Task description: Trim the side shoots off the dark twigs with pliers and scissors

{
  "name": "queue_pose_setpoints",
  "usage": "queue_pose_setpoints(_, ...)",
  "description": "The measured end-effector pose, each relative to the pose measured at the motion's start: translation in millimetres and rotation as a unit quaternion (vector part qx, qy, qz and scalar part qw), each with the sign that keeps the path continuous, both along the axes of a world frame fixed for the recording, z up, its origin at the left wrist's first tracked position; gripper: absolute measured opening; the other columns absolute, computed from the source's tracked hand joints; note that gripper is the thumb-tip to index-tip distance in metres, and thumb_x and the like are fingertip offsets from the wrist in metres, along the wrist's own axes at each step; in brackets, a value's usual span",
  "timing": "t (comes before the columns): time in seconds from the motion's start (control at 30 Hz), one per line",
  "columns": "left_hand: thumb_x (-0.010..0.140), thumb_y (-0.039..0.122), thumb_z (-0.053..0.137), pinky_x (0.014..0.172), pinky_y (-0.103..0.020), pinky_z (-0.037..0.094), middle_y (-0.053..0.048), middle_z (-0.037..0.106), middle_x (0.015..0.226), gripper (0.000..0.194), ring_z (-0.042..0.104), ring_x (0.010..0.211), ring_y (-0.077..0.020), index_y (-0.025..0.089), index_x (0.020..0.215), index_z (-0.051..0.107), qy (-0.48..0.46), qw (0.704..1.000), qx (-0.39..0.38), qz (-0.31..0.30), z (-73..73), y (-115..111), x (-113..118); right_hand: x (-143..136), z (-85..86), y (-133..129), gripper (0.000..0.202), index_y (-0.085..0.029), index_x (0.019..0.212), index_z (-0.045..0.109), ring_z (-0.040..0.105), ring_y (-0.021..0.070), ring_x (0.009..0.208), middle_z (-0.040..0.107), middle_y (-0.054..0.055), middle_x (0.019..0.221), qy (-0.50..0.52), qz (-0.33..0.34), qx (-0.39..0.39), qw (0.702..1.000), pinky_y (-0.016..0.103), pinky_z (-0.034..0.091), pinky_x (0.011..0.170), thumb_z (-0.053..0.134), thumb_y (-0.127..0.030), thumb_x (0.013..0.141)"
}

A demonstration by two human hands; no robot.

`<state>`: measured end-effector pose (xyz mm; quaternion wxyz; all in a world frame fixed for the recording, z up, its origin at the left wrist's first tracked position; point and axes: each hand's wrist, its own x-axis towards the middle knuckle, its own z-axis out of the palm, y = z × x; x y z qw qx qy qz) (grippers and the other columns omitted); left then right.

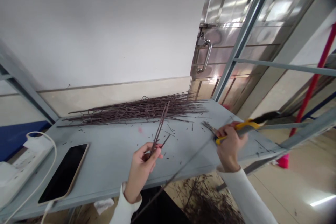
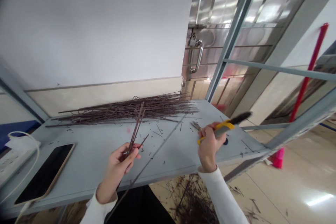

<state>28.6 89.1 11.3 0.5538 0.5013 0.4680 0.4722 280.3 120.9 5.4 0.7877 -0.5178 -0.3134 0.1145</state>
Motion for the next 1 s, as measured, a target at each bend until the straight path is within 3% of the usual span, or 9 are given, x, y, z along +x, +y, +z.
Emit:
queue_pose_setpoints(0.17,0.069,0.053,0.066,0.036,-0.02,0.017,0.0,0.059,0.061,0.045,0.026,0.037,-0.0023,0.012,0.087,0.066,-0.005,1.0,0.018,-0.021,1.5,6,4,-13,14.5,-19,0.022,-0.026,0.077,0.023,0.03,0.0134,0.052,0.023,-0.005,0.068,0.038,-0.039,0.102,0.993,0.031,0.038,0.055,0.042,-0.028,0.066)
queue_pose_setpoints(0.3,0.076,0.05,0.06,0.038,-0.021,0.018,-0.002,0.061,0.069,0.041,0.027,0.04,-0.0036,0.013,0.089,0.067,0.019,0.998,0.038,-0.051,6.8,7,2,-27,10.2,-22,0.021,-0.026,0.078,0.029,0.034,0.0127,0.056,0.027,-0.005,0.069,0.086,0.018,0.123,0.989,0.031,0.039,0.06,0.045,-0.024,0.066)
queue_pose_setpoints(0.37,0.076,0.047,0.061,0.041,-0.021,0.022,-0.004,0.064,0.073,0.037,0.03,0.044,-0.0052,0.013,0.089,0.067,0.047,0.996,0.044,-0.063,9.4,6,1,-30,2.1,-21,0.02,-0.026,0.079,0.033,0.036,0.0117,0.056,0.031,-0.005,0.07,0.083,0.06,0.082,0.991,0.029,0.04,0.06,0.048,-0.024,0.067)
queue_pose_setpoints(0.47,0.072,0.042,0.068,0.046,-0.021,0.025,-0.005,0.068,0.083,0.034,0.031,0.048,-0.0062,0.015,0.093,0.066,0.069,0.991,0.059,-0.102,10.3,6,-2,-25,-13.8,-20,0.017,-0.025,0.084,0.039,0.042,0.0117,0.059,0.04,-0.005,0.073,-0.012,0.109,-0.088,0.99,0.028,0.04,0.059,0.05,-0.026,0.071)
queue_pose_setpoints(0.53,0.067,0.039,0.073,0.047,-0.022,0.025,-0.006,0.069,0.09,0.038,0.03,0.048,-0.0061,0.016,0.095,0.064,0.053,0.987,0.07,-0.133,8.7,6,-3,-21,-24.8,-20,0.02,-0.023,0.089,0.043,0.046,0.0135,0.061,0.045,-0.003,0.073,-0.128,0.131,-0.221,0.958,0.028,0.039,0.06,0.051,-0.028,0.072)
queue_pose_setpoints(0.6,0.062,0.039,0.077,0.047,-0.022,0.025,-0.007,0.07,0.091,0.043,0.029,0.049,-0.0062,0.015,0.095,0.061,0.022,0.984,0.075,-0.159,6.7,7,-4,-19,-35.0,-21,0.027,-0.021,0.095,0.045,0.05,0.0162,0.063,0.051,-0.001,0.074,-0.248,0.142,-0.315,0.905,0.029,0.039,0.06,0.052,-0.03,0.071)
queue_pose_setpoints(0.7,0.058,0.037,0.08,0.047,-0.022,0.023,-0.006,0.069,0.089,0.047,0.026,0.05,-0.0064,0.016,0.093,0.058,0.001,0.979,0.064,-0.195,6.9,7,-5,-24,-47.7,-21,0.032,-0.019,0.103,0.047,0.056,0.0196,0.071,0.058,0.004,0.087,-0.387,0.139,-0.387,0.826,0.029,0.037,0.061,0.051,-0.028,0.072)
queue_pose_setpoints(0.83,0.059,0.033,0.081,0.049,-0.021,0.025,-0.005,0.066,0.097,0.047,0.026,0.053,-0.0068,0.017,0.094,0.055,0.061,0.975,0.054,-0.208,12.3,3,-4,-35,-55.3,-15,0.036,-0.017,0.109,0.05,0.055,0.0259,0.092,0.061,0.01,0.099,-0.486,0.096,-0.458,0.738,0.033,0.037,0.073,0.052,-0.026,0.074)
queue_pose_setpoints(1.0,0.069,0.029,0.072,0.051,-0.021,0.029,-0.001,0.064,0.095,0.034,0.031,0.051,-0.0066,0.02,0.095,0.053,0.162,0.972,0.071,-0.157,8.2,5,2,-34,-54.6,-1,0.041,-0.016,0.115,0.051,0.05,0.0299,0.103,0.059,0.013,0.107,-0.515,0.067,-0.489,0.701,0.037,0.035,0.079,0.053,-0.033,0.077)
